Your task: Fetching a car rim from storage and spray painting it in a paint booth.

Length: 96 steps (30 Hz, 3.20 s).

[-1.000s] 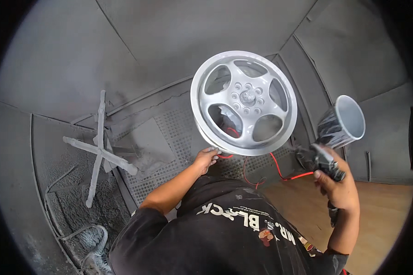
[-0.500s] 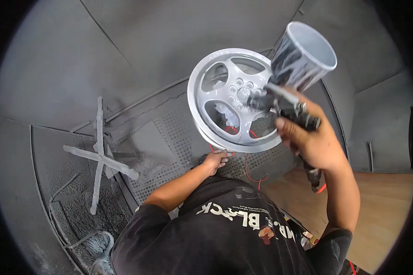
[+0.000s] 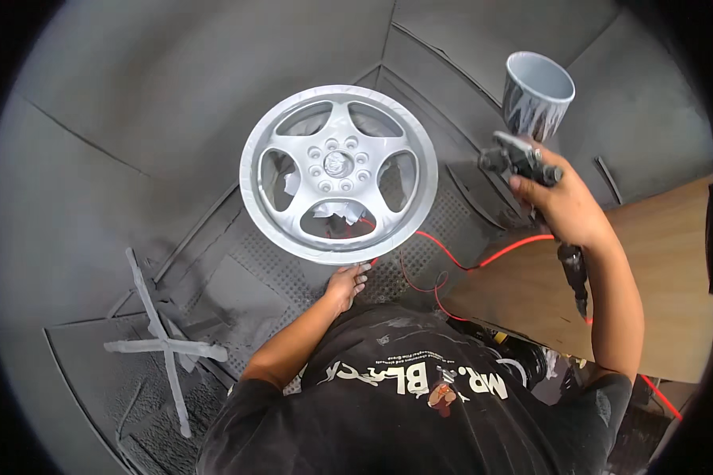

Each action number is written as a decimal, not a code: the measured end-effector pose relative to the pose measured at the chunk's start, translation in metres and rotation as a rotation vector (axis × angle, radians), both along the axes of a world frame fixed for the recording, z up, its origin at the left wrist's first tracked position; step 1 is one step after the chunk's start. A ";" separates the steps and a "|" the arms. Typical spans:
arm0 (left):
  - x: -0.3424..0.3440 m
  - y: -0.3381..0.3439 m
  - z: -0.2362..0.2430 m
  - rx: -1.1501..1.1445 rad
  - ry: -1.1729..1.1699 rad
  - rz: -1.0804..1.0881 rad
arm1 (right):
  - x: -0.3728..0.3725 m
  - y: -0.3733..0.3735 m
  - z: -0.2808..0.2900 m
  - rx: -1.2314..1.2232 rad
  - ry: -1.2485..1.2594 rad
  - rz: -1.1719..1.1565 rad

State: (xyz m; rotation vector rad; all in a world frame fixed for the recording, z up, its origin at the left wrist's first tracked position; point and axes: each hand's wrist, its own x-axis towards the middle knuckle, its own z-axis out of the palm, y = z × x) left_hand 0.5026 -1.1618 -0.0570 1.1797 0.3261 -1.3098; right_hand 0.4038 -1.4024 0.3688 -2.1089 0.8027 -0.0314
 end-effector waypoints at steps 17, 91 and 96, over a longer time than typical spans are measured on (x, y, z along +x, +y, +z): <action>0.118 0.141 -0.036 0.192 -0.364 -0.128 | 0.012 -0.030 -0.013 0.031 -0.046 0.257; -0.014 0.010 0.003 -0.019 0.043 0.323 | -0.053 0.031 0.032 0.029 -0.176 -0.043; -0.015 0.003 0.010 -0.023 0.022 0.301 | -0.054 0.040 0.039 0.163 -0.194 -0.021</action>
